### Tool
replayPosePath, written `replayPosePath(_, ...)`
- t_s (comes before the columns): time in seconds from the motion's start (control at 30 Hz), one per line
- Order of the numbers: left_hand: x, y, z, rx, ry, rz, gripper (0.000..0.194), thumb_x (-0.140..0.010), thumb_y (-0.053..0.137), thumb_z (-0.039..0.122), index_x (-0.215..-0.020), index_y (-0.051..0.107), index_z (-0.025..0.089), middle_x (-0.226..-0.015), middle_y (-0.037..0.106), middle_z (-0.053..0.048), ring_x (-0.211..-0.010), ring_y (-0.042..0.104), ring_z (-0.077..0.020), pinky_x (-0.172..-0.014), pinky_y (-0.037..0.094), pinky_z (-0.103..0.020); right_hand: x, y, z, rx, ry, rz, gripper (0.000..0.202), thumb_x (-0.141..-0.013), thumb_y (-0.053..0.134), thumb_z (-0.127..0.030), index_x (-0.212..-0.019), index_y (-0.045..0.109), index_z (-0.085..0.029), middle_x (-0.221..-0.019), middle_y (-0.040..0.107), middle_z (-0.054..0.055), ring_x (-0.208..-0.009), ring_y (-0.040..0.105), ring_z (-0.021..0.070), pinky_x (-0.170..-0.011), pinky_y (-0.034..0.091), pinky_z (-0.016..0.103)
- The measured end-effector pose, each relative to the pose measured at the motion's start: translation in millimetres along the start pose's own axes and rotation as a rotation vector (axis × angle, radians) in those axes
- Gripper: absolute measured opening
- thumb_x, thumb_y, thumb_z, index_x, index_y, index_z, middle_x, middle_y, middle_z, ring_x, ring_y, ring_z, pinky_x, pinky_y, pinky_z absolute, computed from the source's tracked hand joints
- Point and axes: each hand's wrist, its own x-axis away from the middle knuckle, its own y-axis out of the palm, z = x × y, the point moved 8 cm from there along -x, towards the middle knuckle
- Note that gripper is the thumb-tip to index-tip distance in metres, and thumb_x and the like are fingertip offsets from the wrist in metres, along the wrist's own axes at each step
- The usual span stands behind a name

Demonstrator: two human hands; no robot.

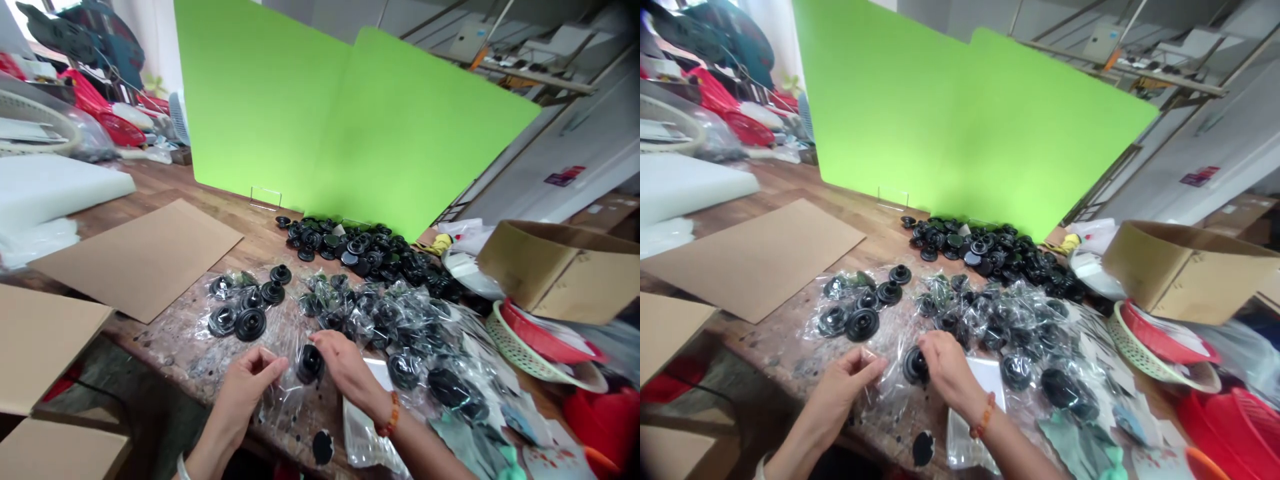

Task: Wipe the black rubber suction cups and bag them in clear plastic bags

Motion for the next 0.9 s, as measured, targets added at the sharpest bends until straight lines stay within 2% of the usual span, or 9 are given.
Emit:
replayPosePath(0.07, 4.0, 18.5, -2.4, -0.004, -0.036, -0.128, 0.028, -0.070, 0.075, 0.040, -0.065, 0.061, 0.016, -0.055, 0.059, 0.003, -0.053, 0.053, -0.0108, -0.055, 0.043, -0.021, 4.4, -5.8, -1.0, -0.337, 0.077, 0.009, 0.033, -0.095, 0.045, -0.041, -0.113, 0.063, -0.020, -0.105, 0.065, 0.008, -0.102, 0.058, 0.0206, -0.091, 0.045, 0.037)
replayPosePath(0.13, 7.9, 32.3, -5.6, 0.023, -0.066, -0.189, 0.028, -0.069, 0.076, 0.041, -0.076, 0.062, 0.017, -0.053, 0.060, 0.004, -0.048, 0.053, -0.0114, -0.051, 0.044, -0.022, 11.0, -1.4, -7.1, -0.582, 0.110, -0.067, 0.041, -0.085, 0.063, -0.040, -0.121, 0.057, -0.022, -0.099, 0.065, 0.005, -0.092, 0.061, 0.0180, -0.082, 0.048, 0.032)
replayPosePath(0.2, 10.8, 40.1, -7.5, 0.036, -0.076, -0.191, 0.036, -0.069, 0.075, 0.043, -0.092, 0.061, 0.019, -0.051, 0.060, 0.005, -0.044, 0.052, -0.0119, -0.047, 0.043, -0.023, 18.5, 1.9, -10.8, -0.631, 0.107, -0.083, 0.041, -0.076, 0.073, -0.034, -0.113, 0.061, -0.020, -0.085, 0.064, 0.001, -0.075, 0.058, 0.0136, -0.070, 0.045, 0.026)
replayPosePath(0.27, 13.3, 44.6, -8.6, 0.004, -0.083, -0.182, 0.041, -0.072, 0.071, 0.046, -0.102, 0.059, 0.020, -0.049, 0.062, 0.004, -0.041, 0.051, -0.0125, -0.045, 0.040, -0.022, 25.2, 4.2, -7.1, -0.582, 0.131, -0.046, 0.025, -0.077, 0.072, -0.034, -0.094, 0.067, -0.016, -0.073, 0.060, -0.001, -0.063, 0.050, 0.0100, -0.060, 0.039, 0.022)
replayPosePath(0.4, 14.8, 47.5, -7.3, -0.121, -0.067, -0.174, 0.034, -0.076, 0.066, 0.051, -0.086, 0.065, 0.018, -0.047, 0.060, 0.002, -0.042, 0.050, -0.0122, -0.044, 0.037, -0.021, 35.0, 10.0, 3.8, -0.638, 0.209, -0.009, 0.028, -0.079, 0.070, -0.039, -0.069, 0.061, -0.014, -0.061, 0.049, -0.003, -0.057, 0.039, 0.0084, -0.054, 0.030, 0.021)
replayPosePath(0.57, 15.5, 48.8, -7.6, -0.058, -0.060, -0.242, 0.031, -0.075, 0.070, 0.046, -0.069, 0.067, 0.016, -0.057, 0.056, 0.002, -0.050, 0.044, -0.0087, -0.048, 0.033, -0.019, 45.9, 14.5, 3.1, -1.045, 0.145, -0.089, 0.039, -0.077, 0.072, -0.043, -0.057, 0.055, -0.014, -0.081, 0.049, 0.000, -0.063, 0.041, 0.0082, -0.059, 0.033, 0.022)
replayPosePath(0.73, 29.6, 57.2, -14.9, 0.423, -0.255, -0.485, 0.031, -0.083, 0.063, 0.045, -0.070, 0.059, 0.018, -0.065, 0.051, 0.004, -0.047, 0.032, -0.0045, -0.042, 0.022, -0.016, 54.1, 27.0, 11.7, -0.887, 0.159, -0.276, 0.043, -0.077, 0.071, -0.041, -0.049, 0.055, -0.013, -0.072, 0.052, 0.002, -0.062, 0.045, 0.0094, -0.059, 0.034, 0.023)
replayPosePath(0.83, 33.4, 55.4, -16.3, 0.442, -0.316, -0.585, 0.022, -0.086, 0.062, 0.037, -0.076, 0.057, 0.018, -0.066, 0.051, 0.004, -0.043, 0.030, -0.0024, -0.040, 0.021, -0.015, 45.7, 20.1, 13.5, -0.849, 0.157, -0.255, 0.049, -0.084, 0.060, -0.048, -0.050, 0.054, -0.013, -0.073, 0.056, 0.003, -0.061, 0.046, 0.0096, -0.060, 0.037, 0.023)
replayPosePath(0.9, 28.9, 47.0, -17.8, 0.352, -0.325, -0.552, 0.017, -0.087, 0.062, 0.033, -0.081, 0.057, 0.018, -0.065, 0.050, 0.004, -0.046, 0.036, -0.0030, -0.046, 0.028, -0.015, 33.4, 7.1, 15.9, -0.685, 0.135, -0.156, 0.038, -0.090, 0.052, -0.043, -0.069, 0.064, -0.015, -0.077, 0.059, 0.003, -0.062, 0.049, 0.0109, -0.061, 0.040, 0.024)
